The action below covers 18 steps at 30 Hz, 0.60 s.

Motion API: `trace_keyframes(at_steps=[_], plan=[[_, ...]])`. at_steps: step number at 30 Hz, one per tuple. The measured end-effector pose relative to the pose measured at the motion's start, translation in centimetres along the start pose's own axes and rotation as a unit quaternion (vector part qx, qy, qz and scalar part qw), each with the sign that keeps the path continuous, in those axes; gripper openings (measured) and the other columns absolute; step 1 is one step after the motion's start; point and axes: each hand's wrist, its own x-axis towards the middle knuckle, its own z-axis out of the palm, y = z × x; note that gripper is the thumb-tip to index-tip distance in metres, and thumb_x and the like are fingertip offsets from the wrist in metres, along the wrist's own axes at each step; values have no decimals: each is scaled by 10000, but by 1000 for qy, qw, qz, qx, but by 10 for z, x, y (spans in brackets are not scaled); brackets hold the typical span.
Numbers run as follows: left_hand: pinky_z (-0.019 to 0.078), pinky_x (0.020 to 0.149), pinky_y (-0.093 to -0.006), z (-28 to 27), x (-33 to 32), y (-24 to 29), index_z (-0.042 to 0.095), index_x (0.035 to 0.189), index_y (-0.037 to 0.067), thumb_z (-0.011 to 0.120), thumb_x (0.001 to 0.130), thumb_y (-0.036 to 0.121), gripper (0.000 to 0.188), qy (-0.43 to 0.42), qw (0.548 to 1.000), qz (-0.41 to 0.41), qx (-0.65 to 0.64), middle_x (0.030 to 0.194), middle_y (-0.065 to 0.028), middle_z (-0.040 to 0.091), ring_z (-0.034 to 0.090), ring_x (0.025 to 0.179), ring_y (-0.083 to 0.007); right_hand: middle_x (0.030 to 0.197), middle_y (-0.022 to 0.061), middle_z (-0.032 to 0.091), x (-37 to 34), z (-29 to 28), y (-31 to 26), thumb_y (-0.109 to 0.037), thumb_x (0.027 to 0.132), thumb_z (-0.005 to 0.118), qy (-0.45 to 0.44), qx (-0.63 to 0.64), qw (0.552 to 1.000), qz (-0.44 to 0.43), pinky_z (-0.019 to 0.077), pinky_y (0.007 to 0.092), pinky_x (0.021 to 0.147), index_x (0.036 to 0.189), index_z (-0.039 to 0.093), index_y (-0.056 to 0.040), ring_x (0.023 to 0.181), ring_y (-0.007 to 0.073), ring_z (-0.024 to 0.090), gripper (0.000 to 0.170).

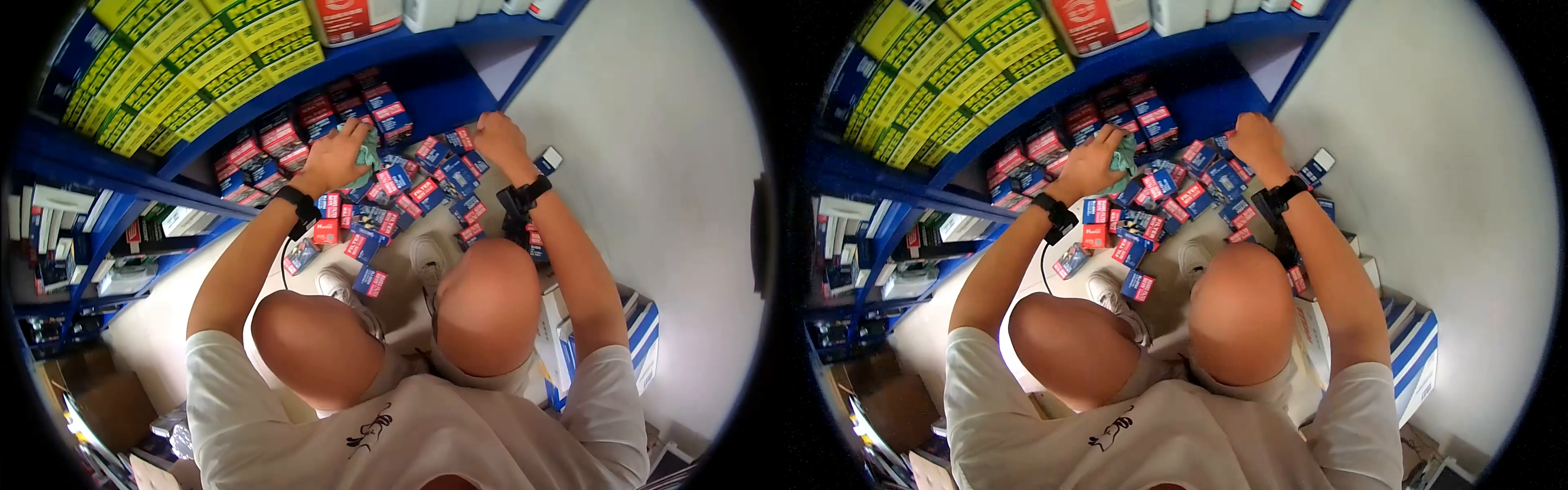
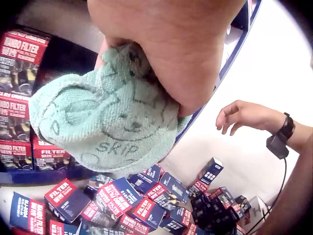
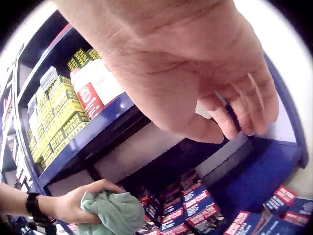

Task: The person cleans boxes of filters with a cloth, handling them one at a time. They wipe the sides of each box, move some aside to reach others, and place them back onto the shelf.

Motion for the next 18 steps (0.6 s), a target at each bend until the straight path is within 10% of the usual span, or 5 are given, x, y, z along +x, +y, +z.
trace_keyframes(at_steps=[18], plan=[[567, 857, -475, 59, 95, 91, 446, 1380, 117, 764, 758, 247, 710, -95, 994, 47, -26, 1327, -113, 506, 629, 1075, -410, 1111, 226, 677, -65, 53, 188, -229, 805, 662, 19, 3, 972, 235, 552, 514, 850, 999, 712, -3, 1025, 417, 664, 302]])
